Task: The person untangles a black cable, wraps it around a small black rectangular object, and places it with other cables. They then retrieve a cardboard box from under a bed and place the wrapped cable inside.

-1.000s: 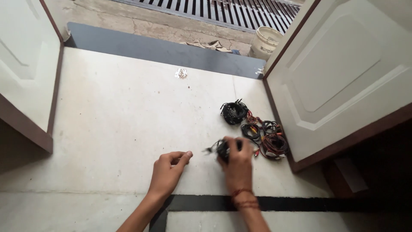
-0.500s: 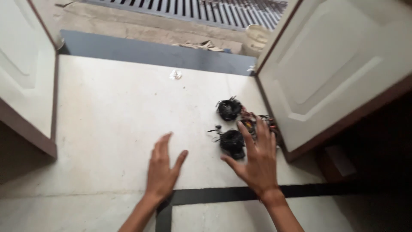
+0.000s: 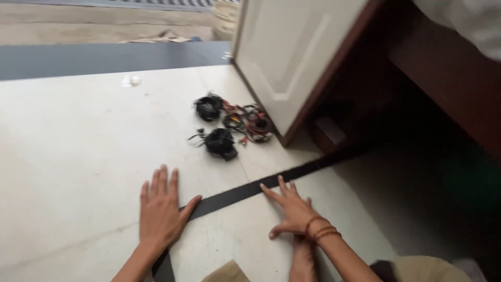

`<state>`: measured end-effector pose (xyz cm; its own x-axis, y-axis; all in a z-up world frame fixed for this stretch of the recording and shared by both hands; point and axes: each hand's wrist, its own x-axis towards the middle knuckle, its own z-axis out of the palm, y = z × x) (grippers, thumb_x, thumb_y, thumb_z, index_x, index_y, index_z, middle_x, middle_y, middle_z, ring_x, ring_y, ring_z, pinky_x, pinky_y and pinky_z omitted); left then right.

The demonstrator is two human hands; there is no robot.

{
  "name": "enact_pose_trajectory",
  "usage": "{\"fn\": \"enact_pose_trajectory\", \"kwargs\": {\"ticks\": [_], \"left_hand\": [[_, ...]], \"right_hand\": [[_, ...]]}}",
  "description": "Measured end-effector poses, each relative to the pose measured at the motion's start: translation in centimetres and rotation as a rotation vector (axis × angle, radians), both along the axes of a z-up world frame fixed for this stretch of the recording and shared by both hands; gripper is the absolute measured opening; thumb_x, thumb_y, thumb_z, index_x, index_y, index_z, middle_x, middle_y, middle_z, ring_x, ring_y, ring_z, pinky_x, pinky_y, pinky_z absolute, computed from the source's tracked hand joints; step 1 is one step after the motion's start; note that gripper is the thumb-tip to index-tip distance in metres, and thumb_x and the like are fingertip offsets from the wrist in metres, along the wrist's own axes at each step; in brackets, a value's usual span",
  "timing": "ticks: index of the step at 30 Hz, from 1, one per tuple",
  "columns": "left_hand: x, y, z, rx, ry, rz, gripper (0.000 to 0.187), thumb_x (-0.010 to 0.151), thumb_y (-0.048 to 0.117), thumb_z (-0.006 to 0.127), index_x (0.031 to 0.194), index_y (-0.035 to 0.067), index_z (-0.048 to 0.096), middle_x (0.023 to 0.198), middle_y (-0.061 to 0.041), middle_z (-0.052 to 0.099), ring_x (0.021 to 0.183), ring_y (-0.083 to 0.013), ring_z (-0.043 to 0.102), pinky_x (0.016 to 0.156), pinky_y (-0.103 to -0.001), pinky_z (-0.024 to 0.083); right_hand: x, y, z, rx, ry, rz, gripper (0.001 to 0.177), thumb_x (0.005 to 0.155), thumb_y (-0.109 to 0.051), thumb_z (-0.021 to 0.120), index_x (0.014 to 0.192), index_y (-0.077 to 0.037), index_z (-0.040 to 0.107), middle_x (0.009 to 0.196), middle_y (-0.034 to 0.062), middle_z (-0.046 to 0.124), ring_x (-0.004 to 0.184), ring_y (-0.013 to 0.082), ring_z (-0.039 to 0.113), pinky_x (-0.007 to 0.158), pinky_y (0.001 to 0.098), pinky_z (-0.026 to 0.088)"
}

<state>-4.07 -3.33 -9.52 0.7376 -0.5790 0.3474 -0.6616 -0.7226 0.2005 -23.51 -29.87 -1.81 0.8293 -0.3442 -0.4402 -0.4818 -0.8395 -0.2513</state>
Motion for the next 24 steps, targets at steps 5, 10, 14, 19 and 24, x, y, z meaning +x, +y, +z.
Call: {"fn": "enact_pose_trajectory", "kwargs": {"ticks": [5, 10, 14, 19, 24], "left_hand": [[-2.9, -1.9, 2.9, -0.106, 0.183, 0.071, 0.096, 0.080, 0.066, 0.058, 0.155, 0.008, 0.040, 0.162, -0.016, 0.036, 0.153, -0.0285, 0.031, 0.124, -0.054, 0.023], [-6.7, -4.3, 8.0, 0.511, 0.397, 0.017, 0.124, 0.058, 0.082, 0.080, 0.157, 0.023, 0.035, 0.168, -0.009, 0.023, 0.153, -0.0288, 0.021, 0.110, -0.065, 0.027], [-7.5, -6.3, 9.2, 0.412, 0.330, -0.098, 0.139, 0.031, 0.072, 0.095, 0.149, 0.016, 0.044, 0.156, -0.016, 0.038, 0.138, -0.0394, 0.042, 0.090, -0.059, 0.053], [-7.7, -6.5, 8.7, 0.544, 0.352, -0.077, 0.126, 0.036, 0.066, 0.099, 0.142, 0.016, 0.052, 0.148, -0.015, 0.050, 0.130, -0.0386, 0.054, 0.084, -0.051, 0.061], [-6.7, -7.7, 8.3, 0.585, 0.375, -0.041, 0.127, 0.035, 0.062, 0.103, 0.143, 0.015, 0.054, 0.145, -0.015, 0.054, 0.130, -0.0388, 0.057, 0.088, -0.048, 0.063]], "right_hand": [[0.3, -0.4, -2.6, 0.052, -0.067, -0.016, 0.149, 0.036, -0.035, 0.104, 0.160, -0.052, 0.023, 0.172, 0.0169, -0.005, 0.154, 0.0504, -0.007, 0.104, 0.0893, 0.011], [1.0, 0.1, -1.5, 0.106, -0.014, -0.115, 0.147, 0.034, -0.027, 0.103, 0.157, -0.053, 0.027, 0.174, 0.0103, -0.007, 0.156, 0.0472, -0.011, 0.101, 0.0914, 0.013], [1.9, -0.3, -0.9, 0.086, -0.008, -0.125, 0.143, 0.037, -0.027, 0.103, 0.155, -0.054, 0.028, 0.173, 0.0088, -0.004, 0.157, 0.0443, -0.007, 0.101, 0.0918, 0.017], [1.9, 0.5, -0.9, 0.096, -0.015, -0.123, 0.138, 0.041, -0.023, 0.104, 0.154, -0.052, 0.030, 0.173, 0.0082, -0.004, 0.156, 0.0461, -0.007, 0.101, 0.0919, 0.015], [2.5, 0.6, 0.2, 0.085, 0.001, -0.160, 0.137, 0.042, -0.023, 0.105, 0.151, -0.055, 0.029, 0.172, 0.0060, -0.004, 0.156, 0.0434, -0.005, 0.103, 0.0908, 0.015]]}}
